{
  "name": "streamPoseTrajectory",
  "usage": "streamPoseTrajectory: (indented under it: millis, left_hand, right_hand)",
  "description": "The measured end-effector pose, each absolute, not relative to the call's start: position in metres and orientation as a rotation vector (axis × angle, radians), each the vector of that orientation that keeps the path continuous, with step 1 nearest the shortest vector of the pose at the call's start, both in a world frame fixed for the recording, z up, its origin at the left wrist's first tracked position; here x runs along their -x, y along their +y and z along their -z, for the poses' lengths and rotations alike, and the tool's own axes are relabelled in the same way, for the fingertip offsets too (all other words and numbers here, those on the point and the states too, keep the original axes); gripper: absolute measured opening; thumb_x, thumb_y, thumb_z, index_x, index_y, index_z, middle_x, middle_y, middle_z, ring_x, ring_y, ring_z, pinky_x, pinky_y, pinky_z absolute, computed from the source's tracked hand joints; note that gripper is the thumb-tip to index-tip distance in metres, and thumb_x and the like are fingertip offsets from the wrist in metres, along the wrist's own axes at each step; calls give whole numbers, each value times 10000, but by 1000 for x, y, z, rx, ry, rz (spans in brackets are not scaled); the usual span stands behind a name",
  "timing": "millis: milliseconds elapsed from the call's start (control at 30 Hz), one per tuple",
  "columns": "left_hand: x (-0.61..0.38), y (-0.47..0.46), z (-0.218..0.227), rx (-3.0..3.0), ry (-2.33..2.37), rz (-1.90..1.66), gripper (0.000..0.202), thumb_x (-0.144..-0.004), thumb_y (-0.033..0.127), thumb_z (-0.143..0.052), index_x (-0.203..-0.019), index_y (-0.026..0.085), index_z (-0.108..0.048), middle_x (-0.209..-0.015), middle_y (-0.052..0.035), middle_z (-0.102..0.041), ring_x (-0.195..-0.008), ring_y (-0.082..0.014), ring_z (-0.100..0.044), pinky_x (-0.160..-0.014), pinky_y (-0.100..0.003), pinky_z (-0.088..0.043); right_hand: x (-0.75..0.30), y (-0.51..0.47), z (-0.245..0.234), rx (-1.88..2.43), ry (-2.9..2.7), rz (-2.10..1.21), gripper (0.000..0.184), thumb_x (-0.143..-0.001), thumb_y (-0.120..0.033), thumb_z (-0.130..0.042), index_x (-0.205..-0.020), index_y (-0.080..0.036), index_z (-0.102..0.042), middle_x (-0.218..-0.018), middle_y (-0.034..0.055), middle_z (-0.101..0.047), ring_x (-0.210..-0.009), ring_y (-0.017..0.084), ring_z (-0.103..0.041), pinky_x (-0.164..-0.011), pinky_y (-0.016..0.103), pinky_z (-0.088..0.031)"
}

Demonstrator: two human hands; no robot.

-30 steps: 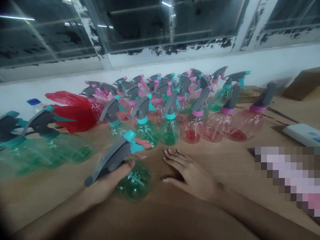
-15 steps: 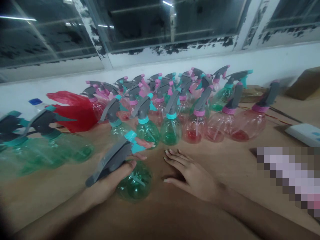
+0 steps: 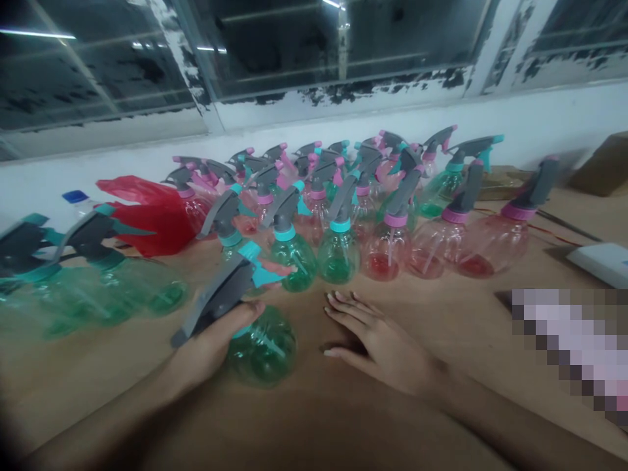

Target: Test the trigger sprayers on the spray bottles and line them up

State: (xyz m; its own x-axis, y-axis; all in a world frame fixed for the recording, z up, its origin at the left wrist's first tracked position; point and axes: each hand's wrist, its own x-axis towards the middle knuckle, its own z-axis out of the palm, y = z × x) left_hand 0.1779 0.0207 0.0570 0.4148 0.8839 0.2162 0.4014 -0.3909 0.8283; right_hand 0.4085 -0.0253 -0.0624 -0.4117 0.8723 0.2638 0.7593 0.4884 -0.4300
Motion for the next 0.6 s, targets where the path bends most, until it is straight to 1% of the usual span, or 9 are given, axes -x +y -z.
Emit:
streamPoseTrajectory:
  millis: [67, 167, 233, 300, 400, 467, 533, 600]
  left_hand:
    - [-179, 21, -53, -1949, 1101, -876, 295, -771, 231, -518, -1036, 270, -644, -708, 23, -674, -597, -170, -620, -584, -287, -513]
    - [-180, 20, -50, -1976, 1061, -881, 367, -767, 186, -511, -1108, 279, -611, -796, 11, -700, -743, -188, -667, -662, -290, -532]
    - [-180, 19, -49, -1992, 1033, -893, 376, -769, 170, -508, -1117, 282, -598, -831, 10, -704, -763, -180, -673, -691, -286, -534]
    - [-180, 19, -48, -1991, 1041, -897, 325, -767, 168, -511, -1058, 273, -611, -816, 13, -701, -737, -170, -672, -688, -279, -534]
    - [-179, 19, -48, -1982, 1049, -904, 168, -767, 173, -523, -865, 268, -621, -802, 35, -696, -745, -154, -670, -699, -261, -532]
    - [-179, 19, -49, -1977, 1040, -915, 113, -765, 172, -528, -768, 260, -598, -795, 49, -695, -750, -146, -673, -721, -256, -533]
    - [-180, 19, -50, -1981, 1032, -906, 107, -756, 164, -529, -724, 250, -585, -801, 44, -699, -758, -152, -677, -735, -265, -538]
    - [-181, 20, -48, -1978, 1022, -905, 109, -758, 155, -525, -717, 240, -580, -837, 26, -705, -781, -159, -679, -747, -270, -541]
  right_hand:
    - [-409, -25, 63, 1343, -2276, -338, 593, -865, -475, -522, -1397, -275, -353, -1437, 30, -414, -1331, 235, -342, -1096, 477, -302]
    - [-409, -25, 64, 1334, -2269, -336, 603, -862, -474, -526, -1402, -280, -342, -1433, 36, -420, -1333, 244, -337, -1088, 489, -308]
    - [-409, -25, 65, 1345, -2271, -335, 603, -861, -480, -524, -1402, -281, -343, -1434, 34, -418, -1336, 243, -331, -1089, 491, -306]
    - [-409, -25, 65, 1364, -2280, -336, 602, -864, -485, -517, -1401, -275, -345, -1439, 31, -409, -1341, 235, -322, -1093, 481, -304]
    - [-409, -25, 65, 1359, -2287, -334, 601, -866, -490, -512, -1399, -268, -347, -1444, 30, -402, -1341, 230, -322, -1098, 476, -299]
    - [-409, -25, 65, 1349, -2282, -336, 600, -865, -489, -514, -1399, -270, -349, -1444, 31, -402, -1338, 236, -328, -1098, 483, -296]
    - [-409, -25, 64, 1348, -2276, -342, 598, -866, -485, -515, -1400, -274, -348, -1443, 31, -403, -1338, 240, -328, -1099, 488, -291]
    - [-409, -25, 64, 1345, -2274, -352, 600, -865, -482, -519, -1401, -278, -345, -1441, 31, -406, -1336, 239, -332, -1098, 486, -292]
